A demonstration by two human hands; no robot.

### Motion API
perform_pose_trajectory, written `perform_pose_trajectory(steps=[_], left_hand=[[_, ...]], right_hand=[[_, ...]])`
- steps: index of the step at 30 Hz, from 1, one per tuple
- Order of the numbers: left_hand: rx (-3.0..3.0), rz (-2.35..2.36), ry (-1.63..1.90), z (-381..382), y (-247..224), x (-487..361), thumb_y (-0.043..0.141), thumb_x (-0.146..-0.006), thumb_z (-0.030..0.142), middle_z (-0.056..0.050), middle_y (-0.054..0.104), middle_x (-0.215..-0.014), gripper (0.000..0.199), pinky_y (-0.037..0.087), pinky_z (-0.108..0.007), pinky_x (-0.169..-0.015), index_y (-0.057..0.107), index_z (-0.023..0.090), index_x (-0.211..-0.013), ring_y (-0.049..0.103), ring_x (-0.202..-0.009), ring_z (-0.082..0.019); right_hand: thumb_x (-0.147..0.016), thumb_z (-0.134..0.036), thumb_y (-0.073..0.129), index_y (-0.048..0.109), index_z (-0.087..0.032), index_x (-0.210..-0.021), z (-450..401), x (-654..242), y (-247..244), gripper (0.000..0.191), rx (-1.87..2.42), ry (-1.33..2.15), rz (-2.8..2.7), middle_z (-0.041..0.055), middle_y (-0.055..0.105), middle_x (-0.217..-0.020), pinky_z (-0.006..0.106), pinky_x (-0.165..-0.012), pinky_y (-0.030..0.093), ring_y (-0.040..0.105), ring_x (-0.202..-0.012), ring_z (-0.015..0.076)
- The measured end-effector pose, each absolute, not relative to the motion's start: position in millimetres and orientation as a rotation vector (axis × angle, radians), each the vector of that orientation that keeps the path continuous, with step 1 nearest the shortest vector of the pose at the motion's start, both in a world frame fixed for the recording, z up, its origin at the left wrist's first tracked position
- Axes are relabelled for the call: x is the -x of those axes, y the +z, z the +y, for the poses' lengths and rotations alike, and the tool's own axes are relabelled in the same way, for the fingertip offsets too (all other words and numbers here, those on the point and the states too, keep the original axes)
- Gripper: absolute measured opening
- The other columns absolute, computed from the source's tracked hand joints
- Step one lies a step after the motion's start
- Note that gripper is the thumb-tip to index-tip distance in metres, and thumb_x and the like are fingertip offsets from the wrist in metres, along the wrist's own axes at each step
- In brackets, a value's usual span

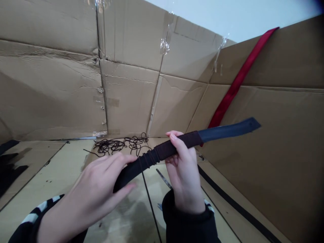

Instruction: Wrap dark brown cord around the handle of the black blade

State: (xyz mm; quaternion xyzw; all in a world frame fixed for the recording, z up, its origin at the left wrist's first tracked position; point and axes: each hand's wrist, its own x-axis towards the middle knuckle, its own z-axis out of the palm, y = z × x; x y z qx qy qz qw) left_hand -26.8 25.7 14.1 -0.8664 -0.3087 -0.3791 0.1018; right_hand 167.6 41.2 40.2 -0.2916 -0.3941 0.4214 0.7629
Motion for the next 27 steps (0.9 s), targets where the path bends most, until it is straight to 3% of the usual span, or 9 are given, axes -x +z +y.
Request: perform_pose_trajectory(steps=[3, 6, 8, 11, 14, 18, 22, 27], left_hand=[[2.311, -0.841, -1.165, 28, 18, 30, 0.06, -0.089, 0.021, -0.008, 0.069, -0.107, 0.026, 0.052, -0.035, -0.071, 0.057, 0.017, -0.115, 0.066, -0.088, -0.021], [2.13, -0.853, -1.172, 31, 22, 34, 0.061, -0.088, 0.02, -0.015, 0.059, -0.119, 0.029, 0.049, -0.042, -0.077, 0.062, 0.02, -0.117, 0.061, -0.1, -0.028], [2.154, -0.849, -1.156, 32, 23, 36, 0.059, -0.089, 0.021, -0.013, 0.06, -0.107, 0.031, 0.047, -0.04, -0.074, 0.061, 0.021, -0.119, 0.061, -0.091, -0.026], [2.227, -0.809, -1.127, 30, 23, 36, 0.058, -0.091, 0.023, -0.005, 0.066, -0.085, 0.031, 0.044, -0.037, -0.07, 0.058, 0.016, -0.121, 0.059, -0.069, -0.018], [2.361, -0.822, -1.136, 28, 19, 29, 0.052, -0.094, 0.027, 0.0, 0.071, -0.083, 0.022, 0.044, -0.033, -0.066, 0.057, 0.018, -0.113, 0.059, -0.062, -0.015], [2.402, -0.788, -1.164, 30, 14, 21, 0.06, -0.088, 0.042, -0.003, 0.073, -0.086, 0.035, 0.046, -0.032, -0.064, 0.056, 0.016, -0.11, 0.063, -0.065, -0.016], [2.296, -0.729, -1.252, 33, 12, 17, 0.067, -0.085, 0.025, -0.005, 0.071, -0.087, 0.023, 0.047, -0.032, -0.067, 0.06, 0.016, -0.104, 0.064, -0.072, -0.018], [2.104, -0.78, -1.261, 34, 5, 12, 0.071, -0.08, 0.015, -0.005, 0.069, -0.075, 0.019, 0.043, -0.029, -0.054, 0.063, 0.015, -0.098, 0.059, -0.061, -0.016]], right_hand=[[-0.074, -0.037, 0.074, 0.066, -0.022, -0.08, 39, -174, 39, 0.018, 0.59, 0.997, -1.017, -0.0016, 0.058, -0.078, 0.019, -0.045, 0.03, 0.044, -0.056, 0.0076], [-0.07, -0.041, 0.077, 0.07, -0.024, -0.096, 31, -185, 39, 0.032, 0.577, 0.982, -1.311, -0.001, 0.058, -0.078, 0.023, -0.056, 0.036, 0.049, -0.065, 0.0115], [-0.066, -0.042, 0.08, 0.071, -0.023, -0.1, 28, -191, 40, 0.04, 0.58, 0.946, -1.469, 0.0005, 0.06, -0.081, 0.026, -0.063, 0.039, 0.051, -0.071, 0.0145], [-0.063, -0.044, 0.082, 0.073, -0.023, -0.091, 30, -194, 39, 0.035, 0.545, 0.93, -1.579, -0.0006, 0.058, -0.073, 0.025, -0.057, 0.036, 0.047, -0.065, 0.014], [-0.073, -0.044, 0.076, 0.073, -0.025, -0.085, 34, -189, 38, 0.023, 0.534, 0.874, -1.454, -0.0038, 0.048, -0.062, 0.023, -0.052, 0.03, 0.039, -0.057, 0.0111], [-0.08, -0.039, 0.07, 0.071, -0.023, -0.077, 35, -178, 40, 0.016, 0.601, 0.836, -1.217, -0.0039, 0.046, -0.062, 0.023, -0.055, 0.03, 0.036, -0.058, 0.0103], [-0.075, -0.037, 0.074, 0.069, -0.022, -0.07, 37, -172, 42, 0.017, 0.611, 0.826, -1.081, -0.0036, 0.047, -0.065, 0.022, -0.058, 0.033, 0.036, -0.059, 0.01], [-0.074, -0.045, 0.075, 0.071, -0.023, -0.079, 39, -177, 41, 0.023, 0.591, 0.844, -1.169, -0.0042, 0.045, -0.064, 0.022, -0.052, 0.029, 0.036, -0.057, 0.0093]])
